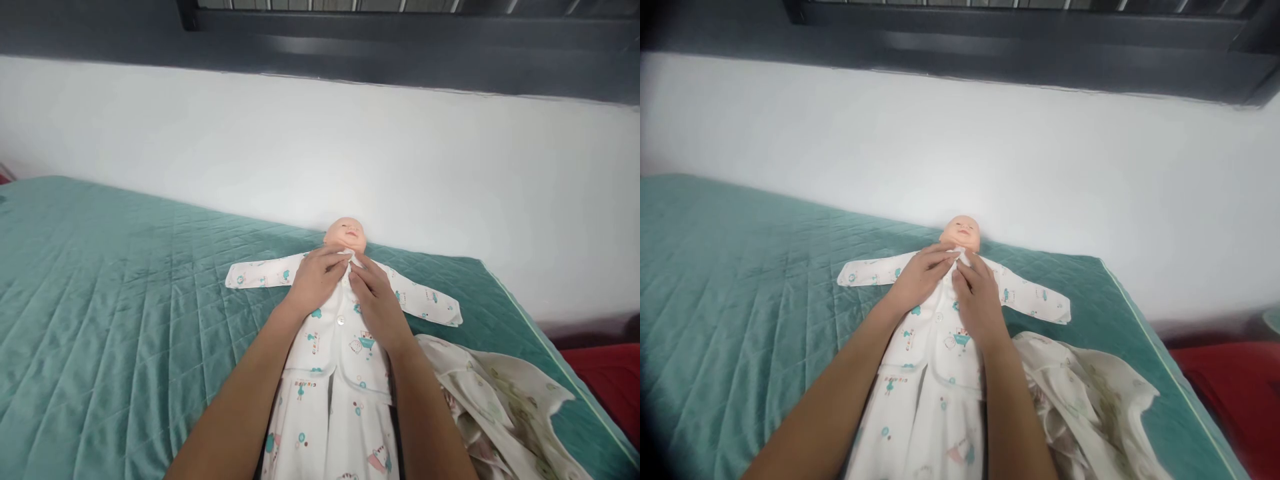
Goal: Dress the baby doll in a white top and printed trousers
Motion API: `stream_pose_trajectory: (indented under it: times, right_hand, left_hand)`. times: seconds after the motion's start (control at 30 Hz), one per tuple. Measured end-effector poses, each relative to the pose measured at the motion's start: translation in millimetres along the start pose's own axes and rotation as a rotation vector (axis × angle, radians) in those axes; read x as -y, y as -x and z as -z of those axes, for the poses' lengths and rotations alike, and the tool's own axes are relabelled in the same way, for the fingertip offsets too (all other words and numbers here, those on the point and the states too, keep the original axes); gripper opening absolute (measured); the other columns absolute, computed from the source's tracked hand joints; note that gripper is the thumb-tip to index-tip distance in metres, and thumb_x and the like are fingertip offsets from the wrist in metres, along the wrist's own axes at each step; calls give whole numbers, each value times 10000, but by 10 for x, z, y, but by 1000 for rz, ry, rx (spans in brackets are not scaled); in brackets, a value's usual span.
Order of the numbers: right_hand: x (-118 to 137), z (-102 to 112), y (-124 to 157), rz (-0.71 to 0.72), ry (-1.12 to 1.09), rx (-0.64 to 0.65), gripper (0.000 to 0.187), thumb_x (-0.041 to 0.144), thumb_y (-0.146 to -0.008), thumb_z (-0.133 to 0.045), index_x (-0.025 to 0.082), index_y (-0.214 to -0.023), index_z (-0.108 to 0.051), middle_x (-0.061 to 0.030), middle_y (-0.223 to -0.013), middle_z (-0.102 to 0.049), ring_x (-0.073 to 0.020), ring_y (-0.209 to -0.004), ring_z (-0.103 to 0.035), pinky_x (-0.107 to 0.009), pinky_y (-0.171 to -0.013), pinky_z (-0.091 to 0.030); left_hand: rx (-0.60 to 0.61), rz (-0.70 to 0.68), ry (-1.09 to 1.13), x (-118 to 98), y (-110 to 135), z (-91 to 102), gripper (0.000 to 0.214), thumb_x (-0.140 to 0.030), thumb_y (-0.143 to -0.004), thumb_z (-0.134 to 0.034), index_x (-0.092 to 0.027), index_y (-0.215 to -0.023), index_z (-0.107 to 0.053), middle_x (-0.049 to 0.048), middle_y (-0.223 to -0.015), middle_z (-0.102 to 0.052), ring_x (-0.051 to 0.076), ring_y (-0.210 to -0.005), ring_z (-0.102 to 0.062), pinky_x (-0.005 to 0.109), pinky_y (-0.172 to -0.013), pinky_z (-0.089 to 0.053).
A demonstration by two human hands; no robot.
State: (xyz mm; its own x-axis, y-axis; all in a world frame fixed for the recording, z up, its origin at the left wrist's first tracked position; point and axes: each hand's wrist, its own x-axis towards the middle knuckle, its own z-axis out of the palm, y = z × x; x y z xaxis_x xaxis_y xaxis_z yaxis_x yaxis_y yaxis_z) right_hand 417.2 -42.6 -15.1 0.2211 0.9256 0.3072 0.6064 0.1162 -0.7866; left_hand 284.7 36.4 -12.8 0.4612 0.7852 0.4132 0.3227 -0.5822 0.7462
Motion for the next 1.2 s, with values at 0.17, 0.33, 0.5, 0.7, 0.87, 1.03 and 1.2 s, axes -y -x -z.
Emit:
stream_pose_trajectory:
  times: [0.17,0.33,0.5,0.7,0.87,1.03,1.2]
  right_hand:
    - [-34,-69,6,-68,-88,-123,310,404,-907,-542,258,-1098,-738,-54,-1458,-549,-277,-1354,-468,-492,-1152,-329]
    - [0,-97,32,-140,-220,-211,276,372,-859,-583,229,-1079,-669,-77,-1380,-597,-243,-1117,-622,-409,-953,-494]
    - [40,-50,33,-155,-172,-152,426,394,-890,-542,235,-1282,-590,-79,-1333,-625,-252,-1141,-598,-428,-991,-465]
    - [-73,-3,-32,45,-80,-21,497,298,-936,-437,277,-1425,-521,-28,-1524,-476,-234,-1438,-356,-438,-1190,-271]
    - [-196,16,-145,123,-5,0,423,330,-954,-434,285,-1349,-579,-33,-1440,-562,-238,-1370,-436,-447,-1164,-300]
    - [-248,46,-241,167,71,-18,343,356,-947,-447,271,-1227,-626,-50,-1307,-638,-255,-1276,-496,-465,-1116,-315]
    - [-234,41,-235,128,41,-44,275,374,-916,-477,263,-1120,-625,-57,-1235,-634,-254,-1232,-495,-465,-1102,-306]
  left_hand:
    - [17,-41,33,-7,2,-1,297,-256,-972,-491,-256,-1111,-754,1,-1318,-678,181,-1269,-587,351,-1142,-415]
    - [51,-80,9,-3,2,7,313,-238,-980,-458,-266,-1096,-748,-4,-1321,-676,179,-1314,-551,378,-1165,-382]
    - [98,-84,-41,-9,8,14,326,-249,-984,-440,-278,-988,-764,-21,-1342,-661,186,-1355,-507,403,-1195,-329]
    - [49,-153,-21,-11,26,-15,327,-239,-989,-435,-255,-927,-756,-13,-1271,-700,178,-1284,-563,374,-1153,-382]
    - [-11,-172,1,21,54,-31,290,-241,-985,-467,-258,-946,-754,-11,-1187,-734,180,-1203,-603,368,-1127,-407]
    - [-70,-123,28,45,81,-36,289,-170,-965,-478,-255,-1096,-722,-5,-1189,-731,183,-1185,-599,371,-1092,-427]
    - [-142,-35,55,37,89,-57,245,-159,-937,-524,-244,-1061,-716,-4,-1155,-735,188,-1143,-609,356,-1045,-452]
